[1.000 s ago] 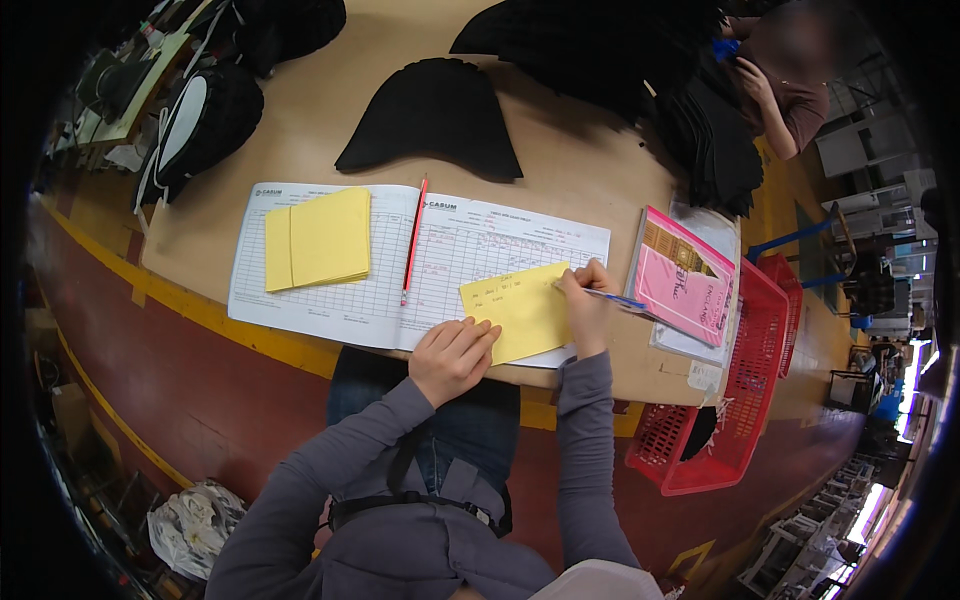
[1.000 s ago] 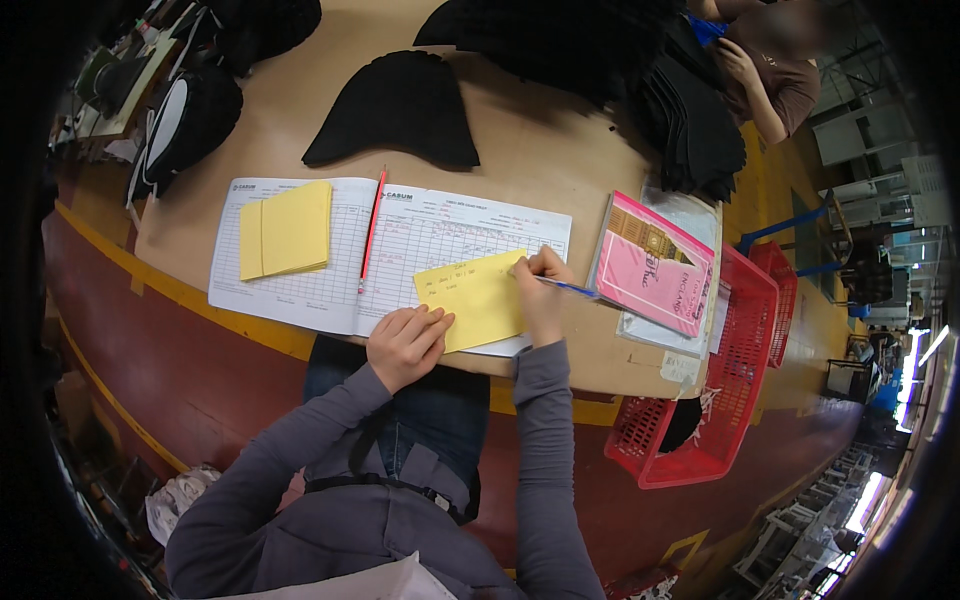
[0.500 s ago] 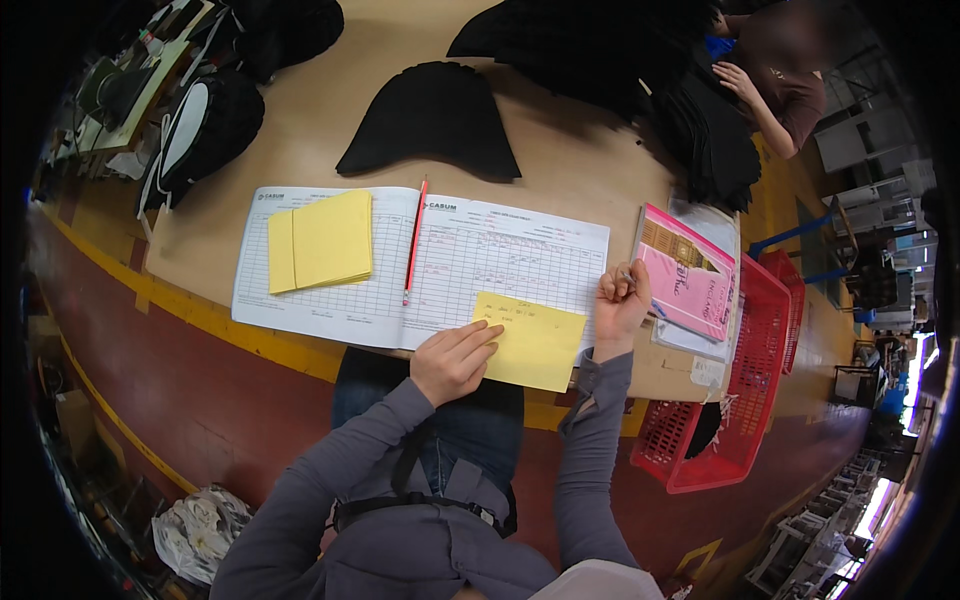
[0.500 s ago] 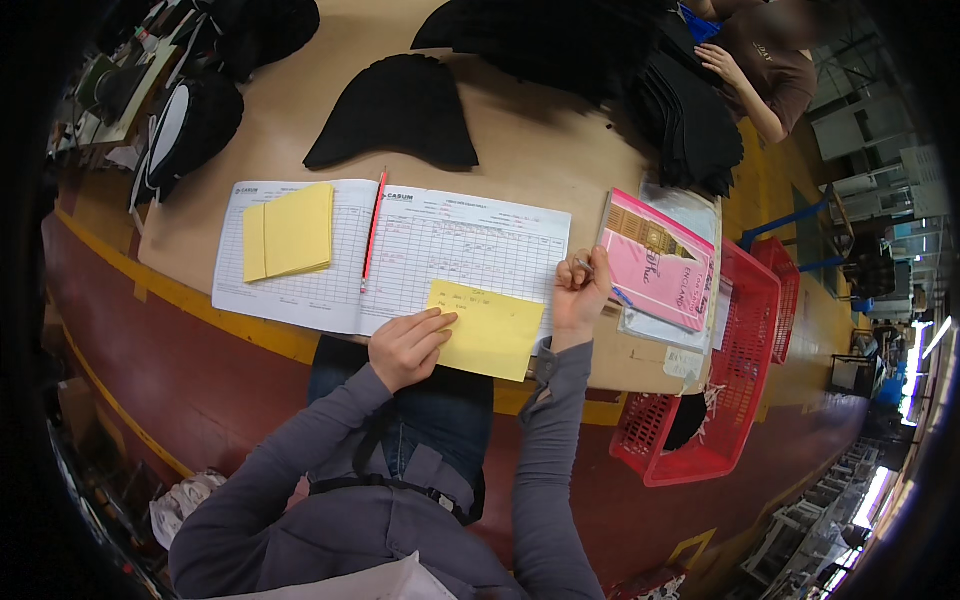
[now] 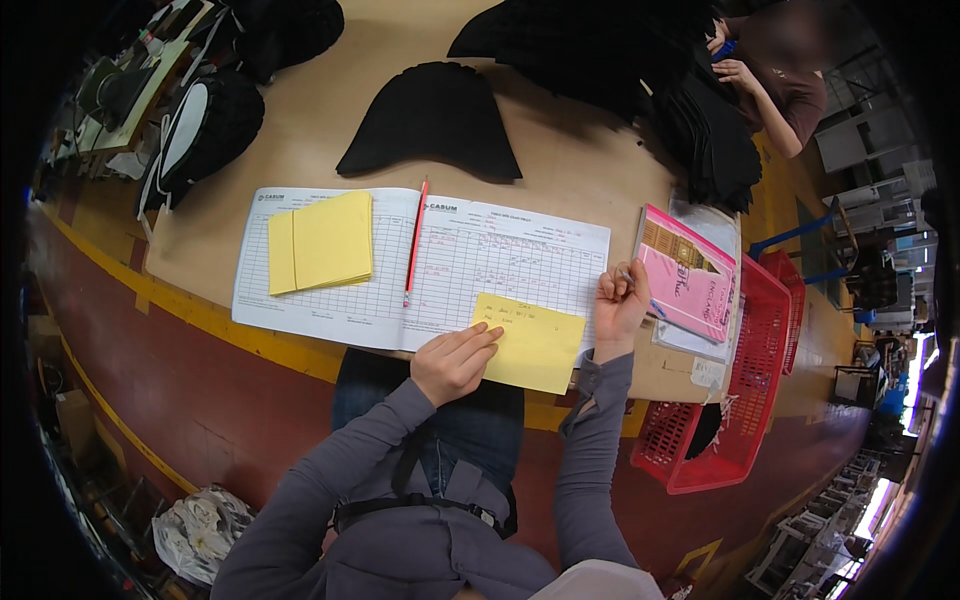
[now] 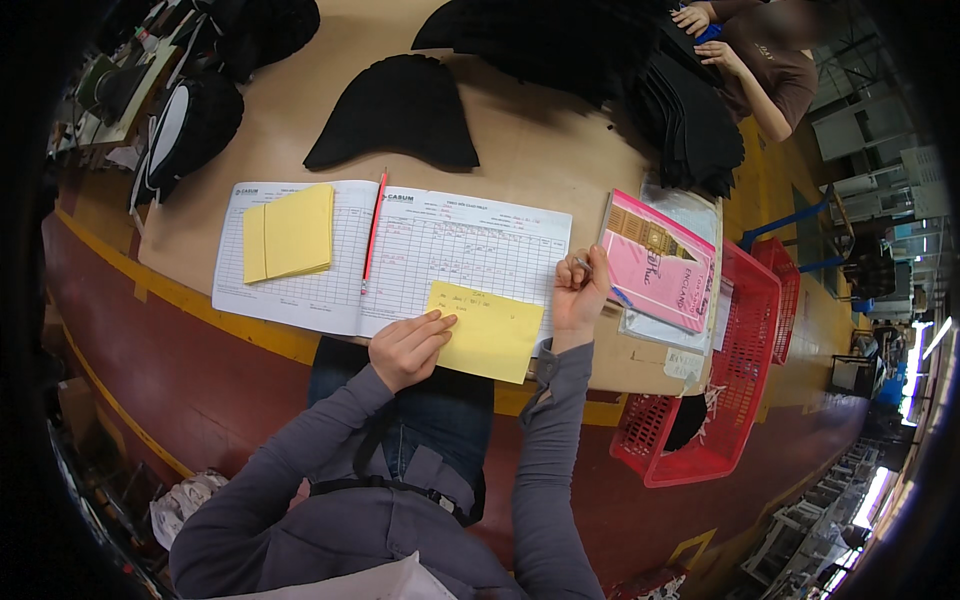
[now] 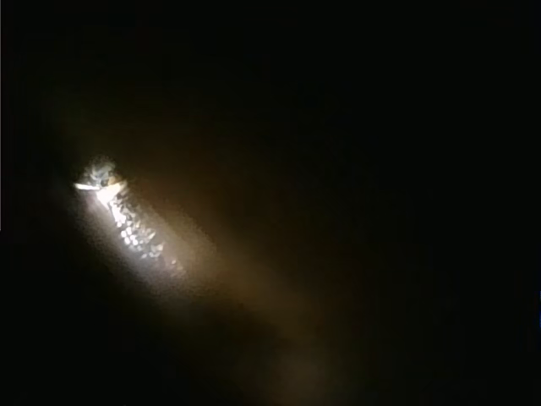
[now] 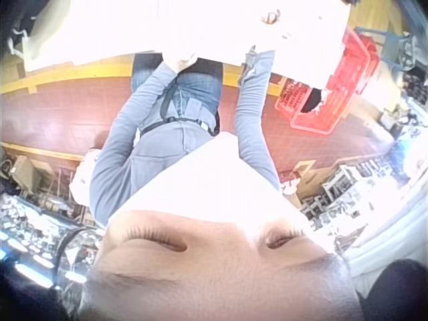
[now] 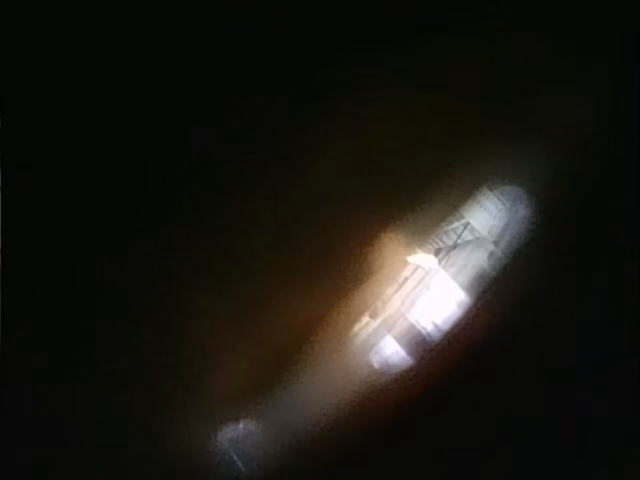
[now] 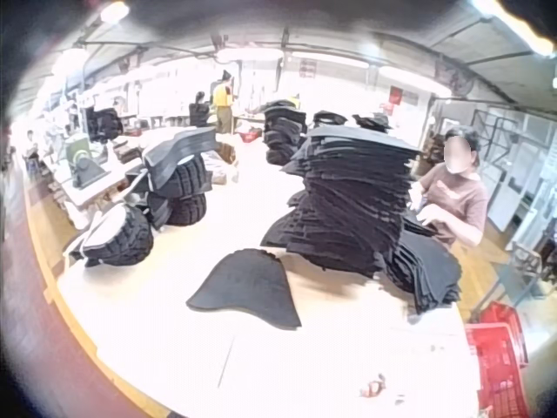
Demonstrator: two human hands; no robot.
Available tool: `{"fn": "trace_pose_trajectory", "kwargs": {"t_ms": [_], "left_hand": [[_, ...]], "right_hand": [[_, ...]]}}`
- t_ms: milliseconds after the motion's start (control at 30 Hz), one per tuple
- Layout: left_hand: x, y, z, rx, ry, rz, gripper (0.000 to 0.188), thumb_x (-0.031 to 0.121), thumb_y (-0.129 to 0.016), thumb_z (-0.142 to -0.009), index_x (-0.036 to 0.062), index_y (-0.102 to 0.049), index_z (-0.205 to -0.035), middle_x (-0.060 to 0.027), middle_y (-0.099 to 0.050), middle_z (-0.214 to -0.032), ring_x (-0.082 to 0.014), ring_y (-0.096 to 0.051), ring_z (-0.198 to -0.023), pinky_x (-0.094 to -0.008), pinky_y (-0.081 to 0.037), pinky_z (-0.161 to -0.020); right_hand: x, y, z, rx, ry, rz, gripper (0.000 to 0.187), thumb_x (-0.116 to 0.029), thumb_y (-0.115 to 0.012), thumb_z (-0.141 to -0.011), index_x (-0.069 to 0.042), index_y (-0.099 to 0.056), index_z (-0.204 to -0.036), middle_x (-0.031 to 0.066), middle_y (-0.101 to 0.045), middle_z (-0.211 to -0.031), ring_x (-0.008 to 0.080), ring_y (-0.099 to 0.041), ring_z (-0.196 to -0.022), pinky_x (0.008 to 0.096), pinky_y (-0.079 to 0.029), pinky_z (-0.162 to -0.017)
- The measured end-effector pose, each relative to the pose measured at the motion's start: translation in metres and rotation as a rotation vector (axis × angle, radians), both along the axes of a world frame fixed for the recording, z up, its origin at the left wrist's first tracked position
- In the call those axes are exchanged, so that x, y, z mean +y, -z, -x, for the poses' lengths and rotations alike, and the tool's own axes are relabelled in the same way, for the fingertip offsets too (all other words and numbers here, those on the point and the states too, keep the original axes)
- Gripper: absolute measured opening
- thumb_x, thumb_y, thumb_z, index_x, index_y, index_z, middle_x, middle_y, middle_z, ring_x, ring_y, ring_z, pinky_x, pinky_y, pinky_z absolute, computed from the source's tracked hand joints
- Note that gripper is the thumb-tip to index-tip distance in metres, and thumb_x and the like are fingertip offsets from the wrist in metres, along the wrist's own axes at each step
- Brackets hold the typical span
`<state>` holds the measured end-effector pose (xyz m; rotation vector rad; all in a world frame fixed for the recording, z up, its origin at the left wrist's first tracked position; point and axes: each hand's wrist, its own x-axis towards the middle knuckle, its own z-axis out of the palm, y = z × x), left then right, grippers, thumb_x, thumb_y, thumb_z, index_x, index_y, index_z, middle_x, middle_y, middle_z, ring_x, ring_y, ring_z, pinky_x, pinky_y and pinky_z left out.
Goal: The person inspects black caps with white panels at a workbench, turning them over and checking seams and drawstrings. They write on a yellow notepad and a ledger, then place inspected caps into a red basket.
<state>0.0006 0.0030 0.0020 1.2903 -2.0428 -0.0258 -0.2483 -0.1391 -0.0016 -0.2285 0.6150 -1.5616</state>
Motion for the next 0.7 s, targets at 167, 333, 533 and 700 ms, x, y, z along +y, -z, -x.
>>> {"fn": "trace_pose_trajectory", "kwargs": {"t_ms": [167, 333, 533, 700], "left_hand": [[-0.0001, 0.0006, -0.0001, 0.000, -0.010, 0.005, 0.012, 0.008, -0.067, -0.080, 0.0105, -0.071, -0.091, 0.0022, -0.071, -0.113, -0.0138, -0.068, -0.104, -0.0261, -0.055, -0.079], [0.0008, 0.0038, -0.0005, 0.000, -0.008, 0.008, 0.012, 0.008, -0.067, -0.080, 0.0108, -0.071, -0.091, 0.0023, -0.071, -0.114, -0.0136, -0.068, -0.104, -0.0260, -0.055, -0.079], [0.0005, 0.0029, -0.0005, -0.002, -0.005, 0.007, 0.013, 0.008, -0.067, -0.079, 0.0109, -0.071, -0.091, 0.0023, -0.071, -0.114, -0.0135, -0.068, -0.104, -0.0261, -0.055, -0.079], [0.0011, 0.0040, -0.0006, -0.006, -0.006, 0.004, 0.012, 0.008, -0.067, -0.079, 0.0109, -0.071, -0.090, 0.0024, -0.071, -0.115, -0.0134, -0.068, -0.104, -0.0260, -0.054, -0.078]], "right_hand": [[0.0003, -0.0013, -0.0018, 0.007, -0.004, 0.007, 0.018, -0.011, -0.060, -0.096, -0.011, -0.052, -0.080, -0.0031, -0.042, -0.062, 0.0062, -0.034, -0.053, 0.0227, -0.031, -0.051], [-0.0001, 0.0003, -0.0007, 0.009, -0.002, 0.010, 0.018, -0.011, -0.060, -0.096, -0.011, -0.052, -0.081, -0.0028, -0.042, -0.062, 0.0063, -0.034, -0.053, 0.0229, -0.031, -0.051], [-0.0008, 0.0022, 0.0001, 0.004, -0.001, 0.005, 0.017, -0.011, -0.060, -0.096, -0.010, -0.052, -0.081, -0.0022, -0.042, -0.063, 0.0064, -0.035, -0.054, 0.0228, -0.032, -0.051], [-0.0007, 0.0020, -0.0005, 0.014, 0.012, -0.014, 0.018, -0.011, -0.061, -0.096, -0.010, -0.052, -0.081, -0.0023, -0.042, -0.062, 0.0063, -0.035, -0.054, 0.0227, -0.032, -0.051]]}}
